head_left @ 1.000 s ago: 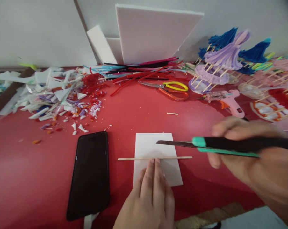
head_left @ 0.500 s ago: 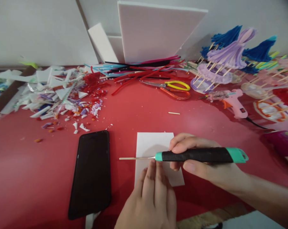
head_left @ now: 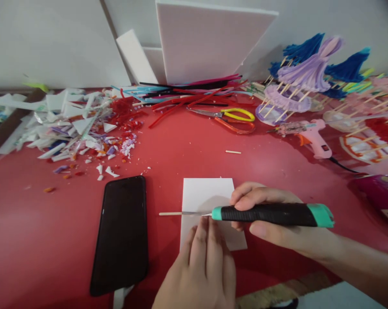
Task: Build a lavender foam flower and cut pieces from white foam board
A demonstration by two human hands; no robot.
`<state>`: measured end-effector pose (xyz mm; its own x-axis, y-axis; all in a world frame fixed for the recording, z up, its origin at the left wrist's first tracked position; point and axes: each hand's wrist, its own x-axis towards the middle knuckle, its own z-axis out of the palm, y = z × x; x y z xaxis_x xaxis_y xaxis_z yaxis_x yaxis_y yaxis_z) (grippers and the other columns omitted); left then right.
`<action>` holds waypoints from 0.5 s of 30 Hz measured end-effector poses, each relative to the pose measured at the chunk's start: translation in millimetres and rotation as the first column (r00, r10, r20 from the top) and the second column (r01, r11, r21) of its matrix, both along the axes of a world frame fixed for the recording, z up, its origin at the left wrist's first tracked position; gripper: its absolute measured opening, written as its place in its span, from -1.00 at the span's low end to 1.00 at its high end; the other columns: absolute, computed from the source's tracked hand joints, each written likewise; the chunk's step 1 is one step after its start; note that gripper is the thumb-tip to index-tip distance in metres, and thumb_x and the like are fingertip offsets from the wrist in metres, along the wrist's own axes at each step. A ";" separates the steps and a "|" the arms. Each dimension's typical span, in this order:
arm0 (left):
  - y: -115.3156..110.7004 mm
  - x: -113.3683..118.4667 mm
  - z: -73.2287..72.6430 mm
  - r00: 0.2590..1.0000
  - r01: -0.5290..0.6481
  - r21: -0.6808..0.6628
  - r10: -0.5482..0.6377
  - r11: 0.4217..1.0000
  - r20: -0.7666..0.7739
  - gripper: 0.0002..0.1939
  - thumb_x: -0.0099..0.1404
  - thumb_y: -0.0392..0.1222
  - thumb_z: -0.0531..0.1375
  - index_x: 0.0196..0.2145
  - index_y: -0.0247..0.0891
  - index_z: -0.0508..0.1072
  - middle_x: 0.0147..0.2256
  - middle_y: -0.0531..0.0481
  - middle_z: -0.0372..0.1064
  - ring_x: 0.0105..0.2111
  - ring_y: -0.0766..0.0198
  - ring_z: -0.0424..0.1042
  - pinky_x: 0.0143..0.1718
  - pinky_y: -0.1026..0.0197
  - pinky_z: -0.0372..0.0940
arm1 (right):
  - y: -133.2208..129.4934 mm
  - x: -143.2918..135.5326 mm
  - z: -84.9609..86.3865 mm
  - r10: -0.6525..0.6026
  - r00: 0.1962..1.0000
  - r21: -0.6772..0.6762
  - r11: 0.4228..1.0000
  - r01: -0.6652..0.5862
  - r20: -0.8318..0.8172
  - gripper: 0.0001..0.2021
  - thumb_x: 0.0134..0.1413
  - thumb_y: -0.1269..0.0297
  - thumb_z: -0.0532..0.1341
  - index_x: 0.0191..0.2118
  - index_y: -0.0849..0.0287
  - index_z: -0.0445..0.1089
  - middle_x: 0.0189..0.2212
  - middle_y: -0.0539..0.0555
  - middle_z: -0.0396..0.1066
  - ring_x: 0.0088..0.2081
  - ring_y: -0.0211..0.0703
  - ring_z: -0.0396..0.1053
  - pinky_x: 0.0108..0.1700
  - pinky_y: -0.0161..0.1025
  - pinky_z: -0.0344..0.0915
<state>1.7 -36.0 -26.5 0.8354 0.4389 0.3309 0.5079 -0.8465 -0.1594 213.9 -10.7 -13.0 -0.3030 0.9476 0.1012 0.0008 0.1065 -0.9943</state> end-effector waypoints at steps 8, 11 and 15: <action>1.3 0.7 0.0 1.000 0.005 0.016 -0.005 1.000 -0.001 -0.74 0.26 -0.34 0.09 -0.13 -0.53 0.41 -0.09 -0.38 0.47 -0.08 -0.12 0.47 -0.16 0.06 0.44 | -4.5 14.6 -7.8 -0.012 0.996 -0.047 0.999 0.008 -0.089 -0.82 0.16 0.34 0.22 -0.12 0.02 0.43 -0.16 0.05 0.32 -0.36 -0.24 0.51 -0.29 -0.22 0.50; 1.7 0.9 0.0 1.000 0.010 0.012 -0.010 1.000 0.004 -0.75 0.24 -0.34 0.11 -0.14 -0.52 0.41 -0.11 -0.38 0.48 -0.10 -0.13 0.48 -0.18 0.05 0.45 | -8.2 22.8 -9.4 -0.030 0.996 -0.038 0.999 0.027 -0.083 -0.82 0.16 0.33 0.21 -0.11 0.02 0.42 -0.15 0.05 0.31 -0.36 -0.23 0.51 -0.30 -0.21 0.50; 1.9 0.9 1.0 1.000 0.009 -0.004 -0.009 1.000 0.007 -0.77 0.24 -0.34 0.12 -0.16 -0.51 0.41 -0.11 -0.40 0.47 -0.08 -0.17 0.47 -0.18 0.04 0.45 | -12.9 31.7 -9.2 -0.064 0.997 -0.046 0.997 0.062 -0.039 -0.84 0.16 0.30 0.22 -0.12 0.01 0.43 -0.16 0.06 0.32 -0.38 -0.22 0.50 -0.31 -0.19 0.50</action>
<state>2.6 -34.1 -25.5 0.8370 0.4325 0.3353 0.5012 -0.8519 -0.1522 245.6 -23.6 -22.2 -0.2389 0.9686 0.0690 -0.0337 0.0628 -0.9975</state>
